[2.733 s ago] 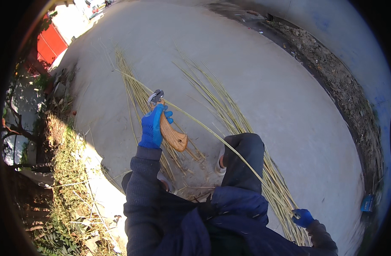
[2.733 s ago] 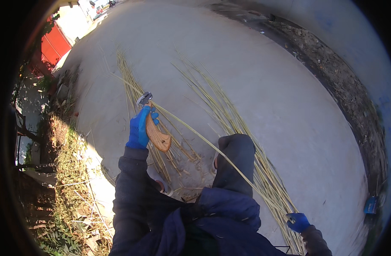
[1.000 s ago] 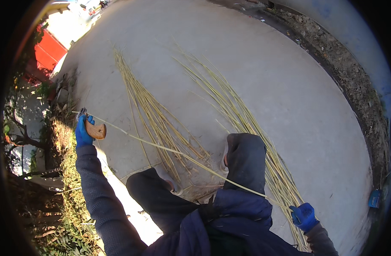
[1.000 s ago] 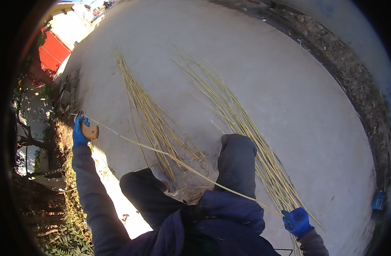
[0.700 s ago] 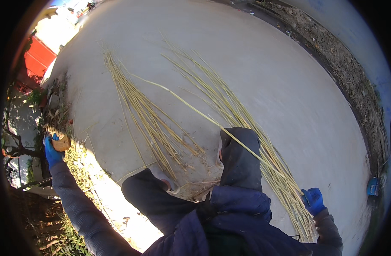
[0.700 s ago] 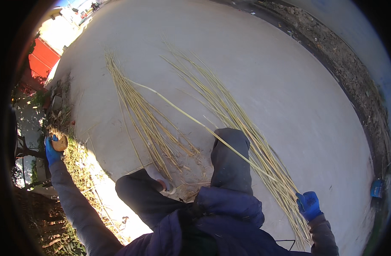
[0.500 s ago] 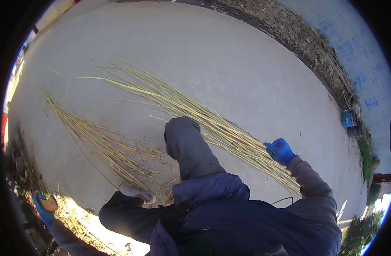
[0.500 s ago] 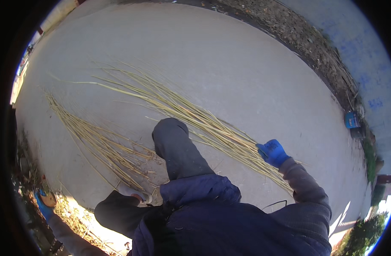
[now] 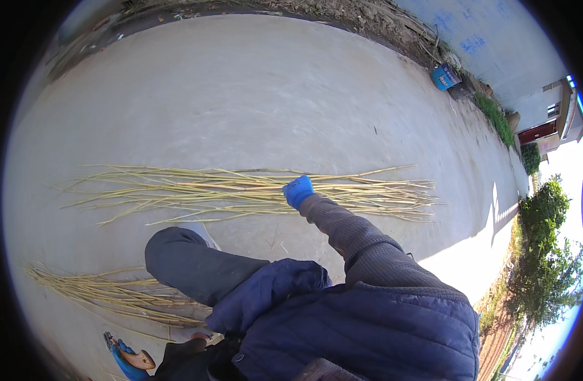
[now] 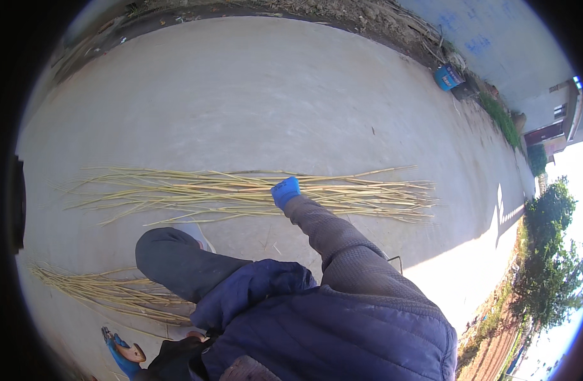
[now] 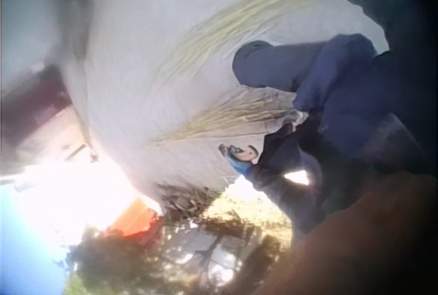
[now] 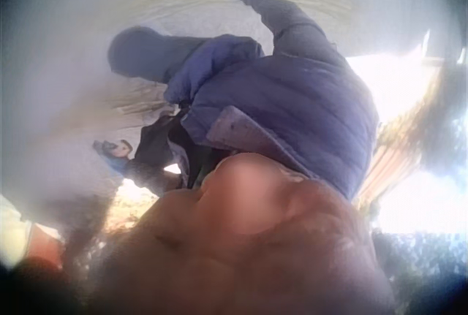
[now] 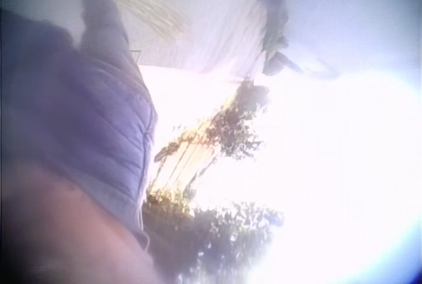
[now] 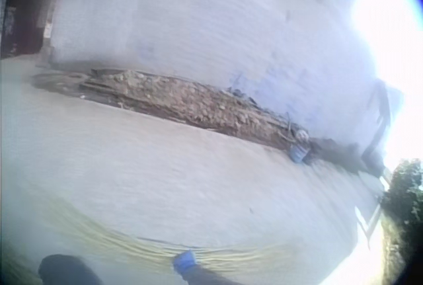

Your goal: The person sits on a concrete surface and uses a handheld knife to strip the outer layer from long bamboo strips. They repeatedly pull each strip through the blade and place the finished pieces into a pile on the ground.

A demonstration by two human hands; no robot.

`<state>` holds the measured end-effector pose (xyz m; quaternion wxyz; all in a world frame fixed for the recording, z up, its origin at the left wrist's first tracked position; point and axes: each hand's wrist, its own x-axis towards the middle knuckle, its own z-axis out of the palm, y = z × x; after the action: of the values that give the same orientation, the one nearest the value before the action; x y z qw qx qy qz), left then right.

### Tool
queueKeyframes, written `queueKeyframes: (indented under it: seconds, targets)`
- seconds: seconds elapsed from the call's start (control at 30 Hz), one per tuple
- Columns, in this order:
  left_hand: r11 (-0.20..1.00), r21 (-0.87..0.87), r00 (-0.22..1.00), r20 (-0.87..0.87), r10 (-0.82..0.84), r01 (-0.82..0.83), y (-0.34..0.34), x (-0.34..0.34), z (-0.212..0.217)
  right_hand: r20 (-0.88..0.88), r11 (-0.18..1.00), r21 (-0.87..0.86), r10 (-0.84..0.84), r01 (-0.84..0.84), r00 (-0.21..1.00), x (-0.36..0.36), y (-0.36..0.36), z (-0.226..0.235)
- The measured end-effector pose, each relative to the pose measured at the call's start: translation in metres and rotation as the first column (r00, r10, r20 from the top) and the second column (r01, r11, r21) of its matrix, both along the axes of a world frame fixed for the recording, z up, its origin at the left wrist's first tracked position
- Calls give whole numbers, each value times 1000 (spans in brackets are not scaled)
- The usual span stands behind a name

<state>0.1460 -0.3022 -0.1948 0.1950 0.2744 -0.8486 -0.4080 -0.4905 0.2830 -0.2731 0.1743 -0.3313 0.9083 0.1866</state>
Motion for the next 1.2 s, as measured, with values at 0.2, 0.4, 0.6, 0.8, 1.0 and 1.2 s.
queueKeyframes:
  seconds: [0.2,0.4,0.6,0.8,1.0,1.2]
  targets:
    - [577,697,856,104,506,-426,45,-42,38,34,1000,6,4,-4,999,2,-11,-42]
    - [714,584,843,-91,530,-386,120,-99,102,36,994,101,30,-34,999,-12,-50,-21]
    - [582,655,780,20,625,-483,146,-143,140,-62,896,-406,166,-177,984,-21,-210,69]
    - [662,679,897,-12,442,-317,166,-152,155,545,567,-818,714,94,440,115,-387,188]
    - [607,722,915,90,392,-331,161,-138,159,779,797,-585,603,147,-172,232,-447,215]
    - [509,796,933,191,305,-329,148,-108,133,876,930,-333,366,155,-314,281,-460,154]
